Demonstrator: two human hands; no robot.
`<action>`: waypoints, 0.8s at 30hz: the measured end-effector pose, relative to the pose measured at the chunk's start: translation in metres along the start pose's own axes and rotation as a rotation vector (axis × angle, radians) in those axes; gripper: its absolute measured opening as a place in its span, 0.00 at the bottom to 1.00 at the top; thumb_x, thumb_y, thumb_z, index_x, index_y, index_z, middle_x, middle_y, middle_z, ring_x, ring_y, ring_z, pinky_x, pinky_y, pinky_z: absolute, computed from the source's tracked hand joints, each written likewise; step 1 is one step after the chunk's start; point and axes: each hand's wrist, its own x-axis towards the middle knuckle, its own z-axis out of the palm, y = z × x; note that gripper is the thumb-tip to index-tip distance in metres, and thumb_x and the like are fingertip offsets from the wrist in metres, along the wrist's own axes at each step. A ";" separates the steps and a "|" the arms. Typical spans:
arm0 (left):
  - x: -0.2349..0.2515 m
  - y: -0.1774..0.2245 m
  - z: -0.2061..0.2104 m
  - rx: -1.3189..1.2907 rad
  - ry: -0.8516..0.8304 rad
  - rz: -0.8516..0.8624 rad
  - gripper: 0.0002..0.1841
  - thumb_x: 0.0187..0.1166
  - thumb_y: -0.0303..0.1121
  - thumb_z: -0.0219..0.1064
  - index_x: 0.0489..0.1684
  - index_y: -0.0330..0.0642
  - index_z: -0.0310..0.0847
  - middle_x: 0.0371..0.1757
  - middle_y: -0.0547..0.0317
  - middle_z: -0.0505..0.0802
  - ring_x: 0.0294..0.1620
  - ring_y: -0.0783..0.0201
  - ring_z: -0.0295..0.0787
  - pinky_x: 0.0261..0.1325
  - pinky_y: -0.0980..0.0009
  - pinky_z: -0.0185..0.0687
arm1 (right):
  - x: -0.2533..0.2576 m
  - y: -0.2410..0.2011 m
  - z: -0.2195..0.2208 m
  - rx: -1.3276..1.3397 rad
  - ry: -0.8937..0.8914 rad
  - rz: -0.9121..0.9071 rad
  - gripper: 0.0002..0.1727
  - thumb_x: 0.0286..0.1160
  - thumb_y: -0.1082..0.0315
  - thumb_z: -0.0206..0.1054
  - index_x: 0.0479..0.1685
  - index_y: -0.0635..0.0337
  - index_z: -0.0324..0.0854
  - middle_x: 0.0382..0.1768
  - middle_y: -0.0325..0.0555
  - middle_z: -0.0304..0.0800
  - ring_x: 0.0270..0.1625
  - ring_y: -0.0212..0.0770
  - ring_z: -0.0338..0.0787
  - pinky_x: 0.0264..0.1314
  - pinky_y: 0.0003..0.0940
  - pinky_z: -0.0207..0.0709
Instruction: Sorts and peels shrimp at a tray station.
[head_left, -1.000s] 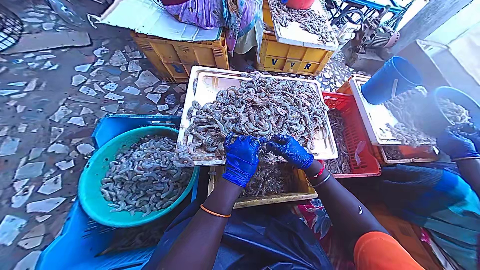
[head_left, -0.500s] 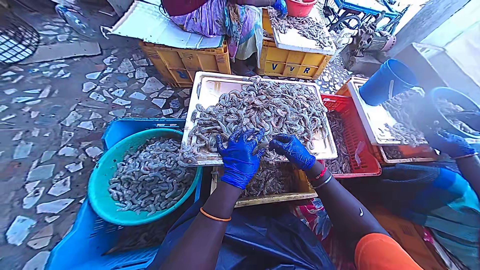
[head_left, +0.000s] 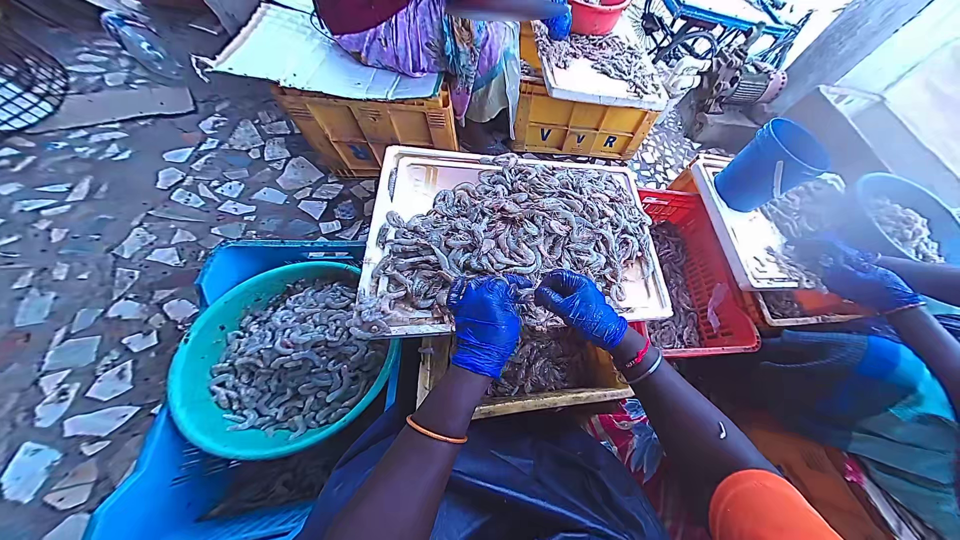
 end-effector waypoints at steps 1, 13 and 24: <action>0.002 0.001 -0.004 -0.105 -0.033 -0.111 0.13 0.86 0.28 0.58 0.51 0.44 0.93 0.51 0.49 0.96 0.60 0.47 0.90 0.77 0.39 0.66 | -0.001 0.001 0.001 -0.010 0.002 -0.035 0.09 0.77 0.61 0.68 0.35 0.55 0.88 0.30 0.35 0.87 0.34 0.28 0.85 0.42 0.33 0.79; 0.005 -0.017 -0.009 -0.223 -0.339 -0.011 0.14 0.83 0.37 0.66 0.59 0.42 0.91 0.65 0.40 0.87 0.71 0.44 0.81 0.75 0.40 0.71 | -0.002 0.000 0.004 0.141 0.001 -0.069 0.06 0.77 0.66 0.69 0.34 0.57 0.88 0.31 0.35 0.88 0.36 0.27 0.85 0.43 0.27 0.81; 0.004 -0.011 -0.018 -0.722 -0.332 -0.422 0.15 0.90 0.29 0.58 0.67 0.32 0.81 0.61 0.49 0.90 0.61 0.70 0.84 0.69 0.69 0.77 | 0.002 0.004 0.014 -0.499 -0.230 -0.108 0.29 0.83 0.43 0.61 0.76 0.48 0.79 0.68 0.54 0.86 0.72 0.56 0.82 0.75 0.64 0.67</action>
